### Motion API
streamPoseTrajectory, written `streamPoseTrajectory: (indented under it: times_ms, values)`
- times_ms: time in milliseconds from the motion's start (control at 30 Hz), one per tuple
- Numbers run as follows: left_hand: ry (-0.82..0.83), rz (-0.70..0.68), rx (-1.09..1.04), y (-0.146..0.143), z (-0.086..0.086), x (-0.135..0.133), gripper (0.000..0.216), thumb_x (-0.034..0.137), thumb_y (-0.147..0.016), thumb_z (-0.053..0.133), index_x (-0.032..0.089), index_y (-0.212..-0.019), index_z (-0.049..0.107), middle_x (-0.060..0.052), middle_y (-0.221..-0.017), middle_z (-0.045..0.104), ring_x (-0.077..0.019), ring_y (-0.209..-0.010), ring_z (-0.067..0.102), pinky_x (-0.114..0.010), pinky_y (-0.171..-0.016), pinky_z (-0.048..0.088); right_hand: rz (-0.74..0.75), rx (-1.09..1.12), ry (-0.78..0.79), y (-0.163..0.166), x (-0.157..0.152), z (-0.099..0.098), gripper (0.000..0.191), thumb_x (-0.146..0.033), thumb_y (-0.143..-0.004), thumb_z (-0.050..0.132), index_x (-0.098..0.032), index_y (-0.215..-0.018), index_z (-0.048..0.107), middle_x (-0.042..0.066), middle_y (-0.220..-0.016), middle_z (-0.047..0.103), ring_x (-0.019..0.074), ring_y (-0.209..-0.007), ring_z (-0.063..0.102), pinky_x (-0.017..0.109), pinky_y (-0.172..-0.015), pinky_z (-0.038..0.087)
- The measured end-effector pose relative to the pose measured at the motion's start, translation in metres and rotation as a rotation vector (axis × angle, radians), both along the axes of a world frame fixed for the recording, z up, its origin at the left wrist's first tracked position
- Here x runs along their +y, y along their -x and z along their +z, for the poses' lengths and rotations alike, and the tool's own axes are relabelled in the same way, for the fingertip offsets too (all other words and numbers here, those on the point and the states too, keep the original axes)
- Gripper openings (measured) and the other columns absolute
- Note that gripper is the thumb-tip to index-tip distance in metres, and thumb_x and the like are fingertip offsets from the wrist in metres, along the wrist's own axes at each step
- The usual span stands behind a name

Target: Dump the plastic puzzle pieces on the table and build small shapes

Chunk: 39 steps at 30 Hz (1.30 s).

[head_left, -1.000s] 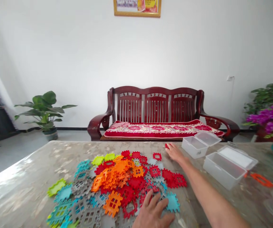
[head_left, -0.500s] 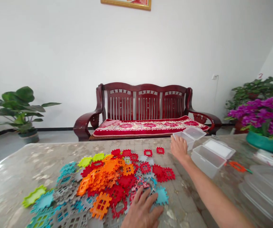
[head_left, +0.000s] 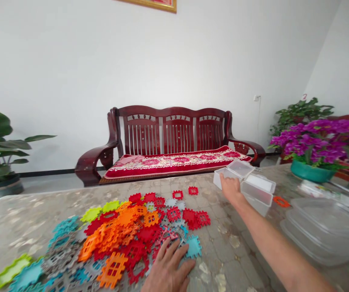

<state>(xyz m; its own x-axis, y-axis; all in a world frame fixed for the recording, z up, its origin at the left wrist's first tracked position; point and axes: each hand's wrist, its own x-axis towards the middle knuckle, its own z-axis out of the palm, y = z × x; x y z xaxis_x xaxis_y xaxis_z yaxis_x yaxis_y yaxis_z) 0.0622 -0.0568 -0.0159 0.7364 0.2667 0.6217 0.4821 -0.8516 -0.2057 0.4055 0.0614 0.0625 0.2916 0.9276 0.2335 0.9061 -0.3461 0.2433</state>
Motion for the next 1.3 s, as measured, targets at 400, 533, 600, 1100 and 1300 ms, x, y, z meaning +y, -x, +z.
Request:
streamPoseTrajectory:
  times_ms: [400, 533, 600, 1100, 1300]
  values:
    - [-0.019, -0.009, 0.014, 0.002, 0.007, -0.001, 0.026, 0.039, -0.087, 0.061, 0.037, -0.114, 0.063, 0.007, -0.121, 0.064, -0.0158, -0.116, 0.052, -0.033, -0.116, 0.025, -0.059, 0.007, -0.022, -0.024, -0.015, 0.001, 0.049, -0.012, -0.09, 0.039, -0.013, -0.138, 0.044, 0.018, -0.105, 0.07, 0.0266, -0.095, 0.066, 0.04, -0.088, 0.038]
    - [-0.028, -0.015, 0.016, 0.003, 0.008, 0.0, 0.028, 0.037, -0.087, 0.061, 0.036, -0.115, 0.063, 0.006, -0.121, 0.064, -0.0159, -0.117, 0.052, -0.033, -0.117, 0.024, -0.081, 0.022, -0.101, -0.016, -0.024, 0.011, 0.043, -0.017, -0.09, 0.043, -0.016, -0.133, 0.048, 0.016, -0.117, 0.064, 0.0265, -0.107, 0.059, 0.038, -0.091, 0.037]
    - [-0.026, -0.018, 0.026, 0.004, 0.008, -0.001, 0.03, 0.034, -0.087, 0.061, 0.036, -0.117, 0.062, 0.006, -0.122, 0.063, -0.016, -0.117, 0.052, -0.034, -0.117, 0.025, -0.096, 0.031, -0.165, -0.013, -0.035, 0.017, 0.046, -0.022, -0.088, 0.05, -0.017, -0.133, 0.047, 0.017, -0.121, 0.06, 0.0289, -0.112, 0.054, 0.04, -0.092, 0.037]
    - [-0.017, -0.001, 0.078, 0.005, 0.01, -0.004, 0.042, 0.024, -0.083, 0.062, 0.036, -0.123, 0.059, 0.005, -0.127, 0.062, -0.0176, -0.118, 0.054, -0.034, -0.112, 0.034, -0.284, 0.141, -0.039, -0.073, -0.084, -0.001, 0.048, -0.01, -0.087, 0.046, -0.011, -0.135, 0.048, 0.02, -0.104, 0.068, 0.0291, -0.096, 0.068, 0.034, -0.074, 0.047]
    - [-0.019, -0.005, 0.078, 0.005, 0.008, -0.002, 0.041, 0.024, -0.082, 0.063, 0.036, -0.121, 0.059, 0.005, -0.126, 0.063, -0.0176, -0.117, 0.054, -0.034, -0.112, 0.033, -0.212, -0.025, -0.218, -0.058, -0.079, 0.007, 0.042, -0.019, -0.086, 0.052, -0.013, -0.127, 0.053, 0.022, -0.12, 0.06, 0.0319, -0.107, 0.058, 0.039, -0.082, 0.045]
